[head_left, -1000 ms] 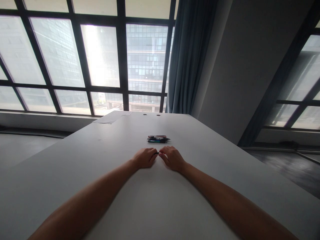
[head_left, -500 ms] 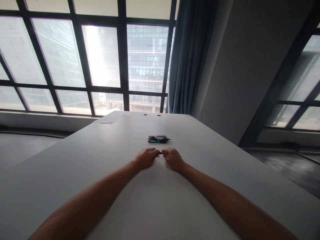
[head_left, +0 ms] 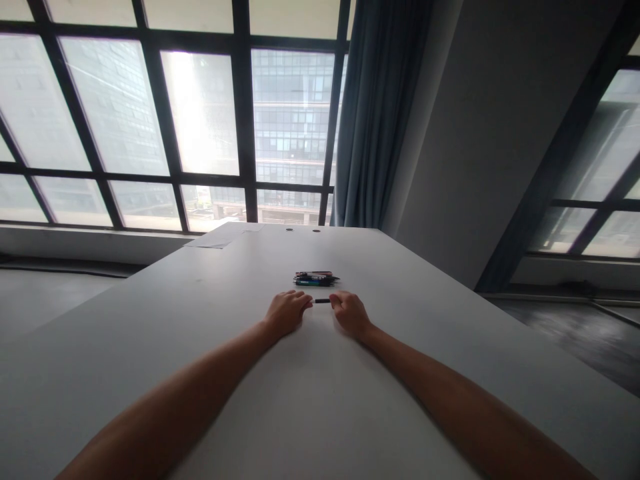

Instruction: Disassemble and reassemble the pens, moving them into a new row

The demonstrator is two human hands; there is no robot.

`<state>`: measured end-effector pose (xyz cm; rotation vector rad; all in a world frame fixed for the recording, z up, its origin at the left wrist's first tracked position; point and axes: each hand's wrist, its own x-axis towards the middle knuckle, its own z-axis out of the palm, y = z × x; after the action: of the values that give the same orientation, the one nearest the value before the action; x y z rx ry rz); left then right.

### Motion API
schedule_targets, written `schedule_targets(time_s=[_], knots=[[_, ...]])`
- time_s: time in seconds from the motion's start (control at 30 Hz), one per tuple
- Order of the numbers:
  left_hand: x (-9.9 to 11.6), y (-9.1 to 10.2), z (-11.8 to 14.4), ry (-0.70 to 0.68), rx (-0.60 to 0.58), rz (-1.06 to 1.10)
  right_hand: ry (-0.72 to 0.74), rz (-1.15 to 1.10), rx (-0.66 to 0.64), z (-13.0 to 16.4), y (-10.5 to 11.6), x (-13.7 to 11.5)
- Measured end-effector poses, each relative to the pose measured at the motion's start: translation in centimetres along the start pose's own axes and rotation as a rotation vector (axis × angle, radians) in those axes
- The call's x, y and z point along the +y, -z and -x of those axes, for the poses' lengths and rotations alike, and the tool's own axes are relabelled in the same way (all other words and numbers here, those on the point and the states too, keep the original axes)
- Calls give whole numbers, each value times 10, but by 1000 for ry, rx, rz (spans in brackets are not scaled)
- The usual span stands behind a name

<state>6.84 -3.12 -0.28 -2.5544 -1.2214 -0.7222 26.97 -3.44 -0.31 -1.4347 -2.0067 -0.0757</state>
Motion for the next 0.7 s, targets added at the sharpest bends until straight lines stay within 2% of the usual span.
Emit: schedule_targets(time_s=[0.07,0.13,0.2,0.27,0.4,0.57,0.7], knots=[[-1,-1,1,-10,14,27,107,65,69,1,3,-2],[-3,-3,2,-36,29,68,296,119,109,2,6,-6],[-4,-6,2,-76,41,119,477,127,71,4,8,-11],[-5,-8,3,-105,48,172,559,107,1,6,8,-15],[-4,-9,3,-104,68,230,504,152,-60,5,4,-15],[-3,-10,2,20,76,269,381,333,-83,2,6,-9],[-2,-9,2,7,41,328,478,234,-111,3,7,-10]])
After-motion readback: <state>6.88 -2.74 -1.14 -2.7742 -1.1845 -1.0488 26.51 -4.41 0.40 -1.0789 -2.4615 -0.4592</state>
